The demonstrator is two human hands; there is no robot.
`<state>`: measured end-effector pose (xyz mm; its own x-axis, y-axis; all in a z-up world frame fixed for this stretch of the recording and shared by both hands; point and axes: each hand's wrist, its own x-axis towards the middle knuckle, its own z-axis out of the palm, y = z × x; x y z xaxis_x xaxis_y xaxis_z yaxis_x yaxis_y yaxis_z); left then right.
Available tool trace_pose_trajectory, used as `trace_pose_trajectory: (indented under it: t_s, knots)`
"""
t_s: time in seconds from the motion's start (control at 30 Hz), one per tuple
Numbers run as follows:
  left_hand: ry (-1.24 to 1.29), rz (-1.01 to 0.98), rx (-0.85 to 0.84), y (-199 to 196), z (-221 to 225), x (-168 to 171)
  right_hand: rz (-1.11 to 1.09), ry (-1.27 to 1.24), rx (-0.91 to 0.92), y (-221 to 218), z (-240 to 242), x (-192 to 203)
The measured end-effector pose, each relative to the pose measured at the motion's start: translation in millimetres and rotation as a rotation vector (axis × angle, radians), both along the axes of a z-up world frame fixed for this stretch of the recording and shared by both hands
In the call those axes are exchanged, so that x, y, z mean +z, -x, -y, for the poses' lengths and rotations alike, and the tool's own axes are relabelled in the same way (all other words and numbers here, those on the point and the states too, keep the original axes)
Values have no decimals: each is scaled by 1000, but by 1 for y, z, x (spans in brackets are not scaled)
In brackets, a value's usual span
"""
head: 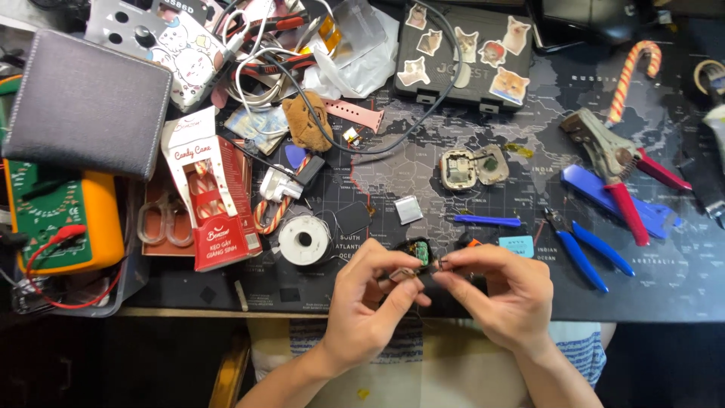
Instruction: Soldering wires to a small electronic circuit board on a workbench
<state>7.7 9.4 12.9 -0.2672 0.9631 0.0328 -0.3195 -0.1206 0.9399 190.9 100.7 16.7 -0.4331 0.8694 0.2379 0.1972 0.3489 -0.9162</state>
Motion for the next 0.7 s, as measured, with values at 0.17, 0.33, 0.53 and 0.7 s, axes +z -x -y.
trace_pose_trajectory:
  t_s: [0.17,0.33,0.53,0.7]
  knots:
    - [-13,73,6,-5,4,-4,165,-297,-2,-6,9,16]
    - [-25,75,-1,-8,7,-8,321,-452,-11,-16,18,9]
    - [-22,78,-27,-9,12,-15,414,-470,44,-17,23,6]
    - [-60,18,-32,-12,18,-18,523,-588,6,-21,28,-6]
